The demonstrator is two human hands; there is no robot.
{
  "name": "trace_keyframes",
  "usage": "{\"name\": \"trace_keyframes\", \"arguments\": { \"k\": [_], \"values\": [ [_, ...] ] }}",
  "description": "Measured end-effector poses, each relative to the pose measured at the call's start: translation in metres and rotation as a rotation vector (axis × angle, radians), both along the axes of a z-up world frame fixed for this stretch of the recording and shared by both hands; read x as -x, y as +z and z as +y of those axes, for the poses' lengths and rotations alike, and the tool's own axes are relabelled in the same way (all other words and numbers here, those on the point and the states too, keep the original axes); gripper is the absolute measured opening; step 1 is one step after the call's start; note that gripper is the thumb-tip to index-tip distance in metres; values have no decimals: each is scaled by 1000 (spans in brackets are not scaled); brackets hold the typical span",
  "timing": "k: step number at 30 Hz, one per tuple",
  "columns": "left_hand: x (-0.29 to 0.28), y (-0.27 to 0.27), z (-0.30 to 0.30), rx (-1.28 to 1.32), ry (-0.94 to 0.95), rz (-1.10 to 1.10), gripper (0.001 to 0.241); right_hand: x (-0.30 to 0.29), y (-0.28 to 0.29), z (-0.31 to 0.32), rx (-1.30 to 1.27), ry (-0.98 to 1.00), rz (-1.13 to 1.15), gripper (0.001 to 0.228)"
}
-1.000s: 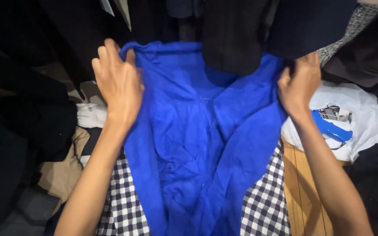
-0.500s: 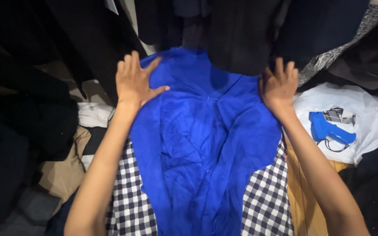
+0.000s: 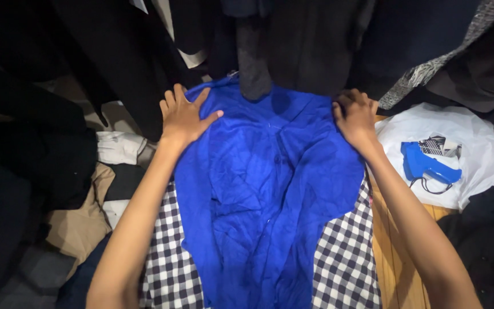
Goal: The person uses a hot glue gun to attach a small patterned fabric piece to the collar of a blue shirt. They then smooth the shirt and repeat the process on a black shirt, attaching a similar piece to its collar.
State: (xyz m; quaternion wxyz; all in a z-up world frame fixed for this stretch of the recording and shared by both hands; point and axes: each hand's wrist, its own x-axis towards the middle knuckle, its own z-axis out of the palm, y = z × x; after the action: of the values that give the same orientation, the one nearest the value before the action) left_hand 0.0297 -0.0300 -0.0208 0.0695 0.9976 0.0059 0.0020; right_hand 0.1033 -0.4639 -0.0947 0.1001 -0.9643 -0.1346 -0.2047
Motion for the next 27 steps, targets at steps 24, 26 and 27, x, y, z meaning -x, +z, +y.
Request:
{"name": "trace_keyframes", "arguments": {
  "k": [24,26,27],
  "values": [
    [312,30,-74,836,15,-161,69,301,84,103,-69,1040,232,44],
    [325,22,-77,854,78,-170,79,306,83,106,-61,1034,231,40],
    [331,19,-79,873,135,-184,90,307,83,107,-49,1024,222,37]
  ]
}}
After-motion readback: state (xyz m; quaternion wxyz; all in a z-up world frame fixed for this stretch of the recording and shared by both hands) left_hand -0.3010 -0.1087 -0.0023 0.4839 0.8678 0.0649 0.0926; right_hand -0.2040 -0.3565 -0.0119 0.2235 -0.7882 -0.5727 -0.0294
